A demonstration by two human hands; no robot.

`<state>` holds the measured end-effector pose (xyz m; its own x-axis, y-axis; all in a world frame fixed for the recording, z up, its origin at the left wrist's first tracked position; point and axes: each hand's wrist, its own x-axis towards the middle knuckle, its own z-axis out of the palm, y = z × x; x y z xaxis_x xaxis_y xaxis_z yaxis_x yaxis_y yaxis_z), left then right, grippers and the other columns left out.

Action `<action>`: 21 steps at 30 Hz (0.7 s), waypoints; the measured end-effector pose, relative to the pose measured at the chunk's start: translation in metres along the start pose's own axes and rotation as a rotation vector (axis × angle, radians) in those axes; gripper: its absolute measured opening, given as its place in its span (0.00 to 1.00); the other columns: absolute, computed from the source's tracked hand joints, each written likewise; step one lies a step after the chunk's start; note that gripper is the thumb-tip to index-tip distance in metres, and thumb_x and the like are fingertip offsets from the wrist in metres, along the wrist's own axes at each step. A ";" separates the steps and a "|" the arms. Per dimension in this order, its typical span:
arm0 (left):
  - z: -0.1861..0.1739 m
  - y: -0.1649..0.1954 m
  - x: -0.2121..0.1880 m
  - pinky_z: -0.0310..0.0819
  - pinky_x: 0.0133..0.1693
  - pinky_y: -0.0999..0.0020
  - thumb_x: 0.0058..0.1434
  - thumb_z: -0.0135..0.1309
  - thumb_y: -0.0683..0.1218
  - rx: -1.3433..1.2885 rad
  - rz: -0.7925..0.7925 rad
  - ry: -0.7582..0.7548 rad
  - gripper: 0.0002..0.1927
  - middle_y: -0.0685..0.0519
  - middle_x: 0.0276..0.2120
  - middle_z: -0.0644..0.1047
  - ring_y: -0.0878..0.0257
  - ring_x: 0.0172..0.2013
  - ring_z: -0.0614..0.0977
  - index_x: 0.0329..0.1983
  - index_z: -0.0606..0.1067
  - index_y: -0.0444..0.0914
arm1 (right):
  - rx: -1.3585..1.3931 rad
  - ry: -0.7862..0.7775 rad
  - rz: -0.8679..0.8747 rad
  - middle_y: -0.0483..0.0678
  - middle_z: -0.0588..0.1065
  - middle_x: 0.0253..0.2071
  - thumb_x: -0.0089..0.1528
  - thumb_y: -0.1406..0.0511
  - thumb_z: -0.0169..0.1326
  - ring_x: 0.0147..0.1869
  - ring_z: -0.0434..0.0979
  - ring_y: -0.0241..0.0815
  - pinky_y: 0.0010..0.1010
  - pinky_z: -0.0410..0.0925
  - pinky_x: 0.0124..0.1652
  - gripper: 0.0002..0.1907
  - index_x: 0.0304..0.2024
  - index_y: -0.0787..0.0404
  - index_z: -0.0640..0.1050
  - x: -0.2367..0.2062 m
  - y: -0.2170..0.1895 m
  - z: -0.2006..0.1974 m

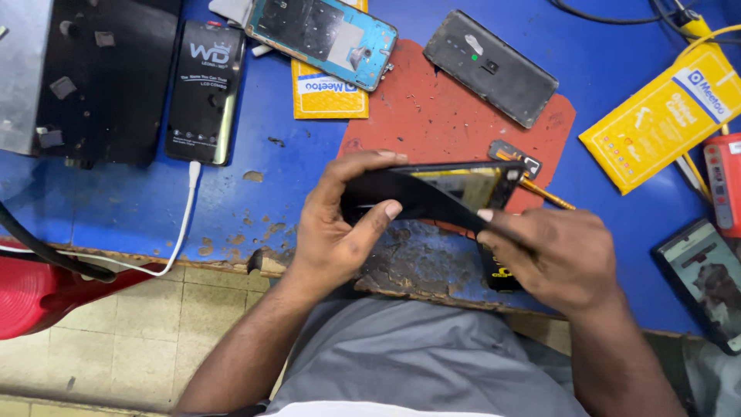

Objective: The person repairs a smartphone at a workbench. They pry open the phone's back cover, remove the battery and internal components, unscrew parts with a screwdriver, handle a replacement battery, and reassemble the phone by pressing the cover back on and tightening screws.

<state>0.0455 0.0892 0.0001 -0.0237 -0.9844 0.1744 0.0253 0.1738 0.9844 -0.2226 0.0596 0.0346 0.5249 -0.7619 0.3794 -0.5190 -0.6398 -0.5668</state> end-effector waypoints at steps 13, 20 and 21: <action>-0.002 0.002 0.001 0.72 0.55 0.70 0.68 0.56 0.33 0.195 0.100 -0.008 0.19 0.49 0.51 0.72 0.61 0.50 0.77 0.60 0.72 0.40 | -0.041 -0.116 -0.291 0.47 0.73 0.24 0.53 0.74 0.62 0.22 0.71 0.42 0.36 0.63 0.23 0.19 0.49 0.65 0.80 0.013 -0.008 -0.005; 0.000 -0.002 0.001 0.72 0.52 0.67 0.64 0.56 0.31 0.314 0.099 0.017 0.15 0.47 0.56 0.66 0.60 0.49 0.75 0.50 0.77 0.40 | -0.058 -0.149 -0.255 0.46 0.74 0.26 0.54 0.71 0.64 0.25 0.73 0.42 0.36 0.65 0.25 0.17 0.47 0.62 0.79 0.012 -0.011 -0.003; 0.000 -0.002 0.001 0.72 0.51 0.68 0.64 0.56 0.30 0.301 0.096 0.014 0.15 0.47 0.55 0.66 0.60 0.48 0.75 0.49 0.77 0.39 | -0.056 -0.152 -0.254 0.46 0.75 0.27 0.55 0.70 0.64 0.25 0.73 0.42 0.36 0.65 0.26 0.17 0.47 0.61 0.79 0.011 -0.010 -0.003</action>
<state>0.0459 0.0873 -0.0021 -0.0221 -0.9630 0.2688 -0.2704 0.2646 0.9257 -0.2136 0.0578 0.0467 0.7355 -0.5554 0.3880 -0.3921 -0.8160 -0.4249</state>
